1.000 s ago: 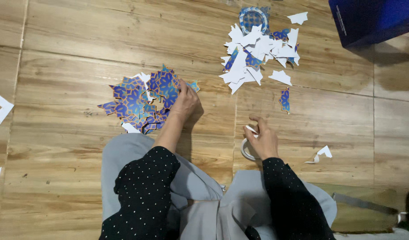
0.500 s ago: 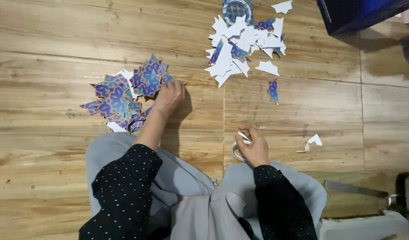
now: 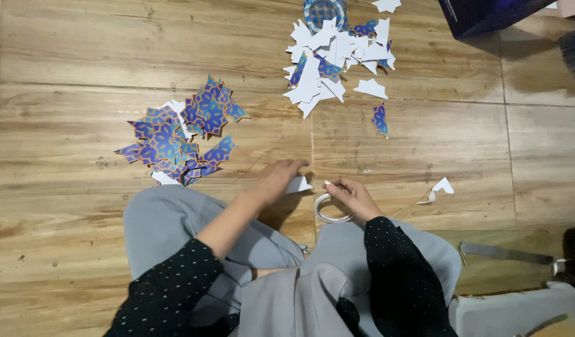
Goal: The person sits on the floor and assembles small, patterned paper cutouts. They pick up individual pieces, apply adhesive tape to the edges, and attach them to other pieces to form a larger decorative shape.
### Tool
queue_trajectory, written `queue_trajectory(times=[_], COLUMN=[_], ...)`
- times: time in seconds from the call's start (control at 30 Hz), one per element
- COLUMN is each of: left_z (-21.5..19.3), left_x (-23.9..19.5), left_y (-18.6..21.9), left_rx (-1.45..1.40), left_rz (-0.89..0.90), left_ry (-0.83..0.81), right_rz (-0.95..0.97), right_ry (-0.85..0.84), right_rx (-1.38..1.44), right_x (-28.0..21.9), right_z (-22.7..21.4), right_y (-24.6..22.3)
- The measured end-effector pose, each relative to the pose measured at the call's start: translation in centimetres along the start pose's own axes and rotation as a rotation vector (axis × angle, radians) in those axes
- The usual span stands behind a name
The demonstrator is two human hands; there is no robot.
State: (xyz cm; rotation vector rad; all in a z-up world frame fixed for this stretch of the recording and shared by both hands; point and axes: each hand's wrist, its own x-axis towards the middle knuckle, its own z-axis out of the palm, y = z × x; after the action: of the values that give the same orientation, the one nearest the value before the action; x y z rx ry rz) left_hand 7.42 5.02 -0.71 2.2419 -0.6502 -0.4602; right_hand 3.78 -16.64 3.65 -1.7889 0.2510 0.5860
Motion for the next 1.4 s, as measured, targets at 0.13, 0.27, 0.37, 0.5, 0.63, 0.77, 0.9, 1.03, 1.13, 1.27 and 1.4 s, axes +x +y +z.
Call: queue_trajectory(times=[0.13, 0.27, 0.37, 0.5, 0.63, 0.77, 0.9, 1.03, 1.13, 1.27, 1.4], left_z=[-0.1, 1.4, 2.7, 4.5, 2.9, 1.3, 0.2, 0.5, 0.8, 1.0, 0.7], left_x=[-0.5, -1.1, -2.7, -2.4, -2.8, -2.9, -3.0, -2.9, -3.1, -2.8, -2.9], left_y=[2.5, -1.1, -2.5, -2.4, -1.3, -1.1, -0.4, -0.7, -0.7, -1.2, -0.9], left_rx=[0.103, 0.291, 0.256, 0.170, 0.075, 0.139, 0.209, 0.201, 0.224, 0.198, 0.184], left_rz=[-0.036, -0.140, -0.265, -0.339, -0.399, -0.333, -0.287, -0.277, -0.279, -0.275, -0.280], left_ry=[-0.015, 0.033, -0.065, -0.151, -0.118, -0.090, -0.078, -0.100, -0.117, -0.110, -0.107], right_rz=[0.059, -0.097, -0.193, -0.288, -0.173, -0.103, -0.024, -0.002, 0.042, 0.026, 0.033], right_ry=[0.002, -0.092, -0.164, -0.159, -0.132, -0.111, -0.142, -0.147, -0.158, -0.151, -0.138], right_rx=[0.072, -0.208, -0.329, -0.500, -0.605, -0.713, -0.754, -0.750, -0.782, -0.810, -0.819], right_x=[-0.9, 1.0, 1.1, 2.2, 1.6, 1.5, 1.6, 2.1, 2.0, 2.1, 2.1], right_z=[0.3, 0.7, 2.3, 4.9, 6.5, 7.1, 7.0, 7.1, 7.3, 7.4, 7.5], right_y=[0.5, 2.2, 2.3, 3.4, 1.8, 0.8, -0.1, 0.0, 0.5, 0.1, 0.0])
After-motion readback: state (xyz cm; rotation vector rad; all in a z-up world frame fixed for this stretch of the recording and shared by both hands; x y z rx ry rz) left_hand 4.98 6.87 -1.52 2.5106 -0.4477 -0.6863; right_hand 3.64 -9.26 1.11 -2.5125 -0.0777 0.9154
